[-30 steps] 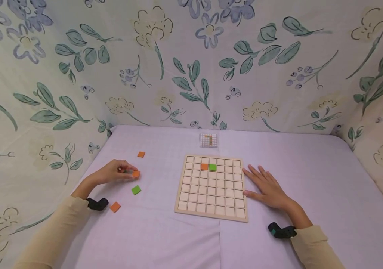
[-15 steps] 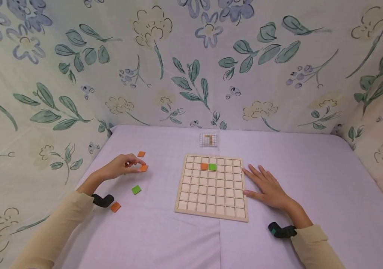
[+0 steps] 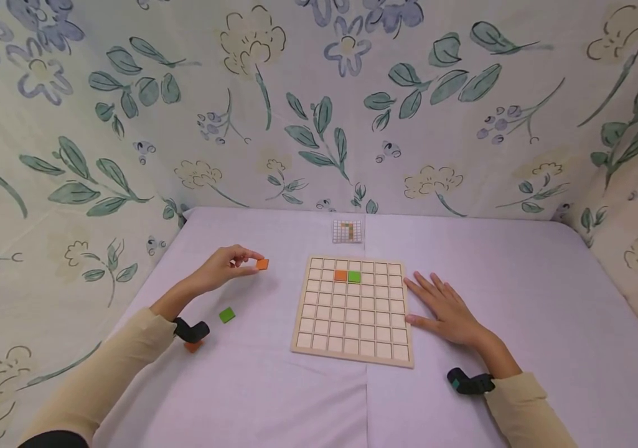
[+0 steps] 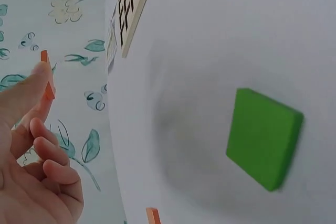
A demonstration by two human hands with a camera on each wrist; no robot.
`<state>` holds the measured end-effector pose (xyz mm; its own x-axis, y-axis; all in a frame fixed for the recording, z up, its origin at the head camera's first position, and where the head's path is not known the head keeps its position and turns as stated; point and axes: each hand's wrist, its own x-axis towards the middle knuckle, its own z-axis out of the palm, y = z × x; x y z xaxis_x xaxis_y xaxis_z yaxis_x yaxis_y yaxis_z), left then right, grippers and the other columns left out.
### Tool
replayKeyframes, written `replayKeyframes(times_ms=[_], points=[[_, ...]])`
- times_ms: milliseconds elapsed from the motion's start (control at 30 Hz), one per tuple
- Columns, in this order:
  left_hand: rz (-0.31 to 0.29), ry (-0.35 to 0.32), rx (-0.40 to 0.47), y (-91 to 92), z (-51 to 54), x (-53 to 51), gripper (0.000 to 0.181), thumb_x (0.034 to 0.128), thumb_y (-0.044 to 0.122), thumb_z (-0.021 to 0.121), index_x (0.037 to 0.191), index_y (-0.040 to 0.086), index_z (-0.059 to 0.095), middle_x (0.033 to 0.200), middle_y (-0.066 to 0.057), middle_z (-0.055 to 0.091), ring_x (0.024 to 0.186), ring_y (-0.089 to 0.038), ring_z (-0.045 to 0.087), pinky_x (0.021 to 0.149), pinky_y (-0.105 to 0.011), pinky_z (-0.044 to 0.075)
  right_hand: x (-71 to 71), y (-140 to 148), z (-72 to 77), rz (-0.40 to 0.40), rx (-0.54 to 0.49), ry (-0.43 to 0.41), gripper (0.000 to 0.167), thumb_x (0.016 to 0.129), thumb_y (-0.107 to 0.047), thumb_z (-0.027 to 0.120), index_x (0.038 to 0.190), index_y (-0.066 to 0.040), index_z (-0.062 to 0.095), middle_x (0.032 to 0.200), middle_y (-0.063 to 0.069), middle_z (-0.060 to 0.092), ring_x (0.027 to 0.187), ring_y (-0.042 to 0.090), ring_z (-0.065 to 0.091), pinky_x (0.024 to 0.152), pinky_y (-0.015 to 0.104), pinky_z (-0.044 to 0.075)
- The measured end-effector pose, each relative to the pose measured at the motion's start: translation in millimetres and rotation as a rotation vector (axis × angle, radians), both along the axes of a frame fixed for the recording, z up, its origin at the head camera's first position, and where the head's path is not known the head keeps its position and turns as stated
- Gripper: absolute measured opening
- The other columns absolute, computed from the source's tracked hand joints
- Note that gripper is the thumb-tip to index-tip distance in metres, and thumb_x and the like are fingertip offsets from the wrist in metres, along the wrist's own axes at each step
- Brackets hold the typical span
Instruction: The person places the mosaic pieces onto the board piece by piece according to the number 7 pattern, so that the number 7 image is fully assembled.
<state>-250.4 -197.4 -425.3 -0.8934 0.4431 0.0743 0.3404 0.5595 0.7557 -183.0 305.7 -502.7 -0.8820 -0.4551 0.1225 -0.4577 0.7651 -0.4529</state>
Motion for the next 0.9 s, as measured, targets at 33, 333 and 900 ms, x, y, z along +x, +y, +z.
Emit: replayKeyframes(times_ms=[33, 333, 900], points=[[0.003, -0.002, -0.005, 4.2, 1.7, 0.3, 0.029, 0.0897, 0.014, 0.076, 0.118, 0.006, 0.073, 0.093, -0.008, 0.054, 0.085, -0.024, 0.044, 0.07, -0.034, 0.036, 0.1, -0.1, 0.1, 0.001, -0.001, 0.001, 0.077, 0.094, -0.038, 0.068, 0.157, -0.012, 0.031, 0.16, 0.024, 0.019, 0.145, 0.053, 0.006, 0.111, 0.068, 0.002], [-0.008, 0.002, -0.023, 38.5, 7.6, -2.8, 0.029, 0.0896, 0.017, 0.077, 0.117, 0.007, 0.074, 0.094, -0.013, 0.055, 0.082, -0.022, 0.043, 0.07, -0.033, 0.034, 0.0, 0.0, 0.1, -0.002, 0.008, -0.004, 0.078, 0.095, -0.038, 0.067, 0.158, -0.013, 0.029, 0.161, 0.023, 0.018, 0.145, 0.052, 0.005, 0.111, 0.068, 0.002], [-0.099, -0.026, -0.018, 105.0, 8.0, -13.4, 0.031, 0.0907, 0.022, 0.076, 0.118, 0.008, 0.073, 0.088, -0.004, 0.051, 0.078, -0.017, 0.04, 0.064, -0.026, 0.031, 0.3, -1.3, 1.6, -0.006, 0.012, -0.007, 0.078, 0.095, -0.039, 0.067, 0.157, -0.012, 0.03, 0.161, 0.024, 0.018, 0.145, 0.053, 0.005, 0.11, 0.069, 0.003]])
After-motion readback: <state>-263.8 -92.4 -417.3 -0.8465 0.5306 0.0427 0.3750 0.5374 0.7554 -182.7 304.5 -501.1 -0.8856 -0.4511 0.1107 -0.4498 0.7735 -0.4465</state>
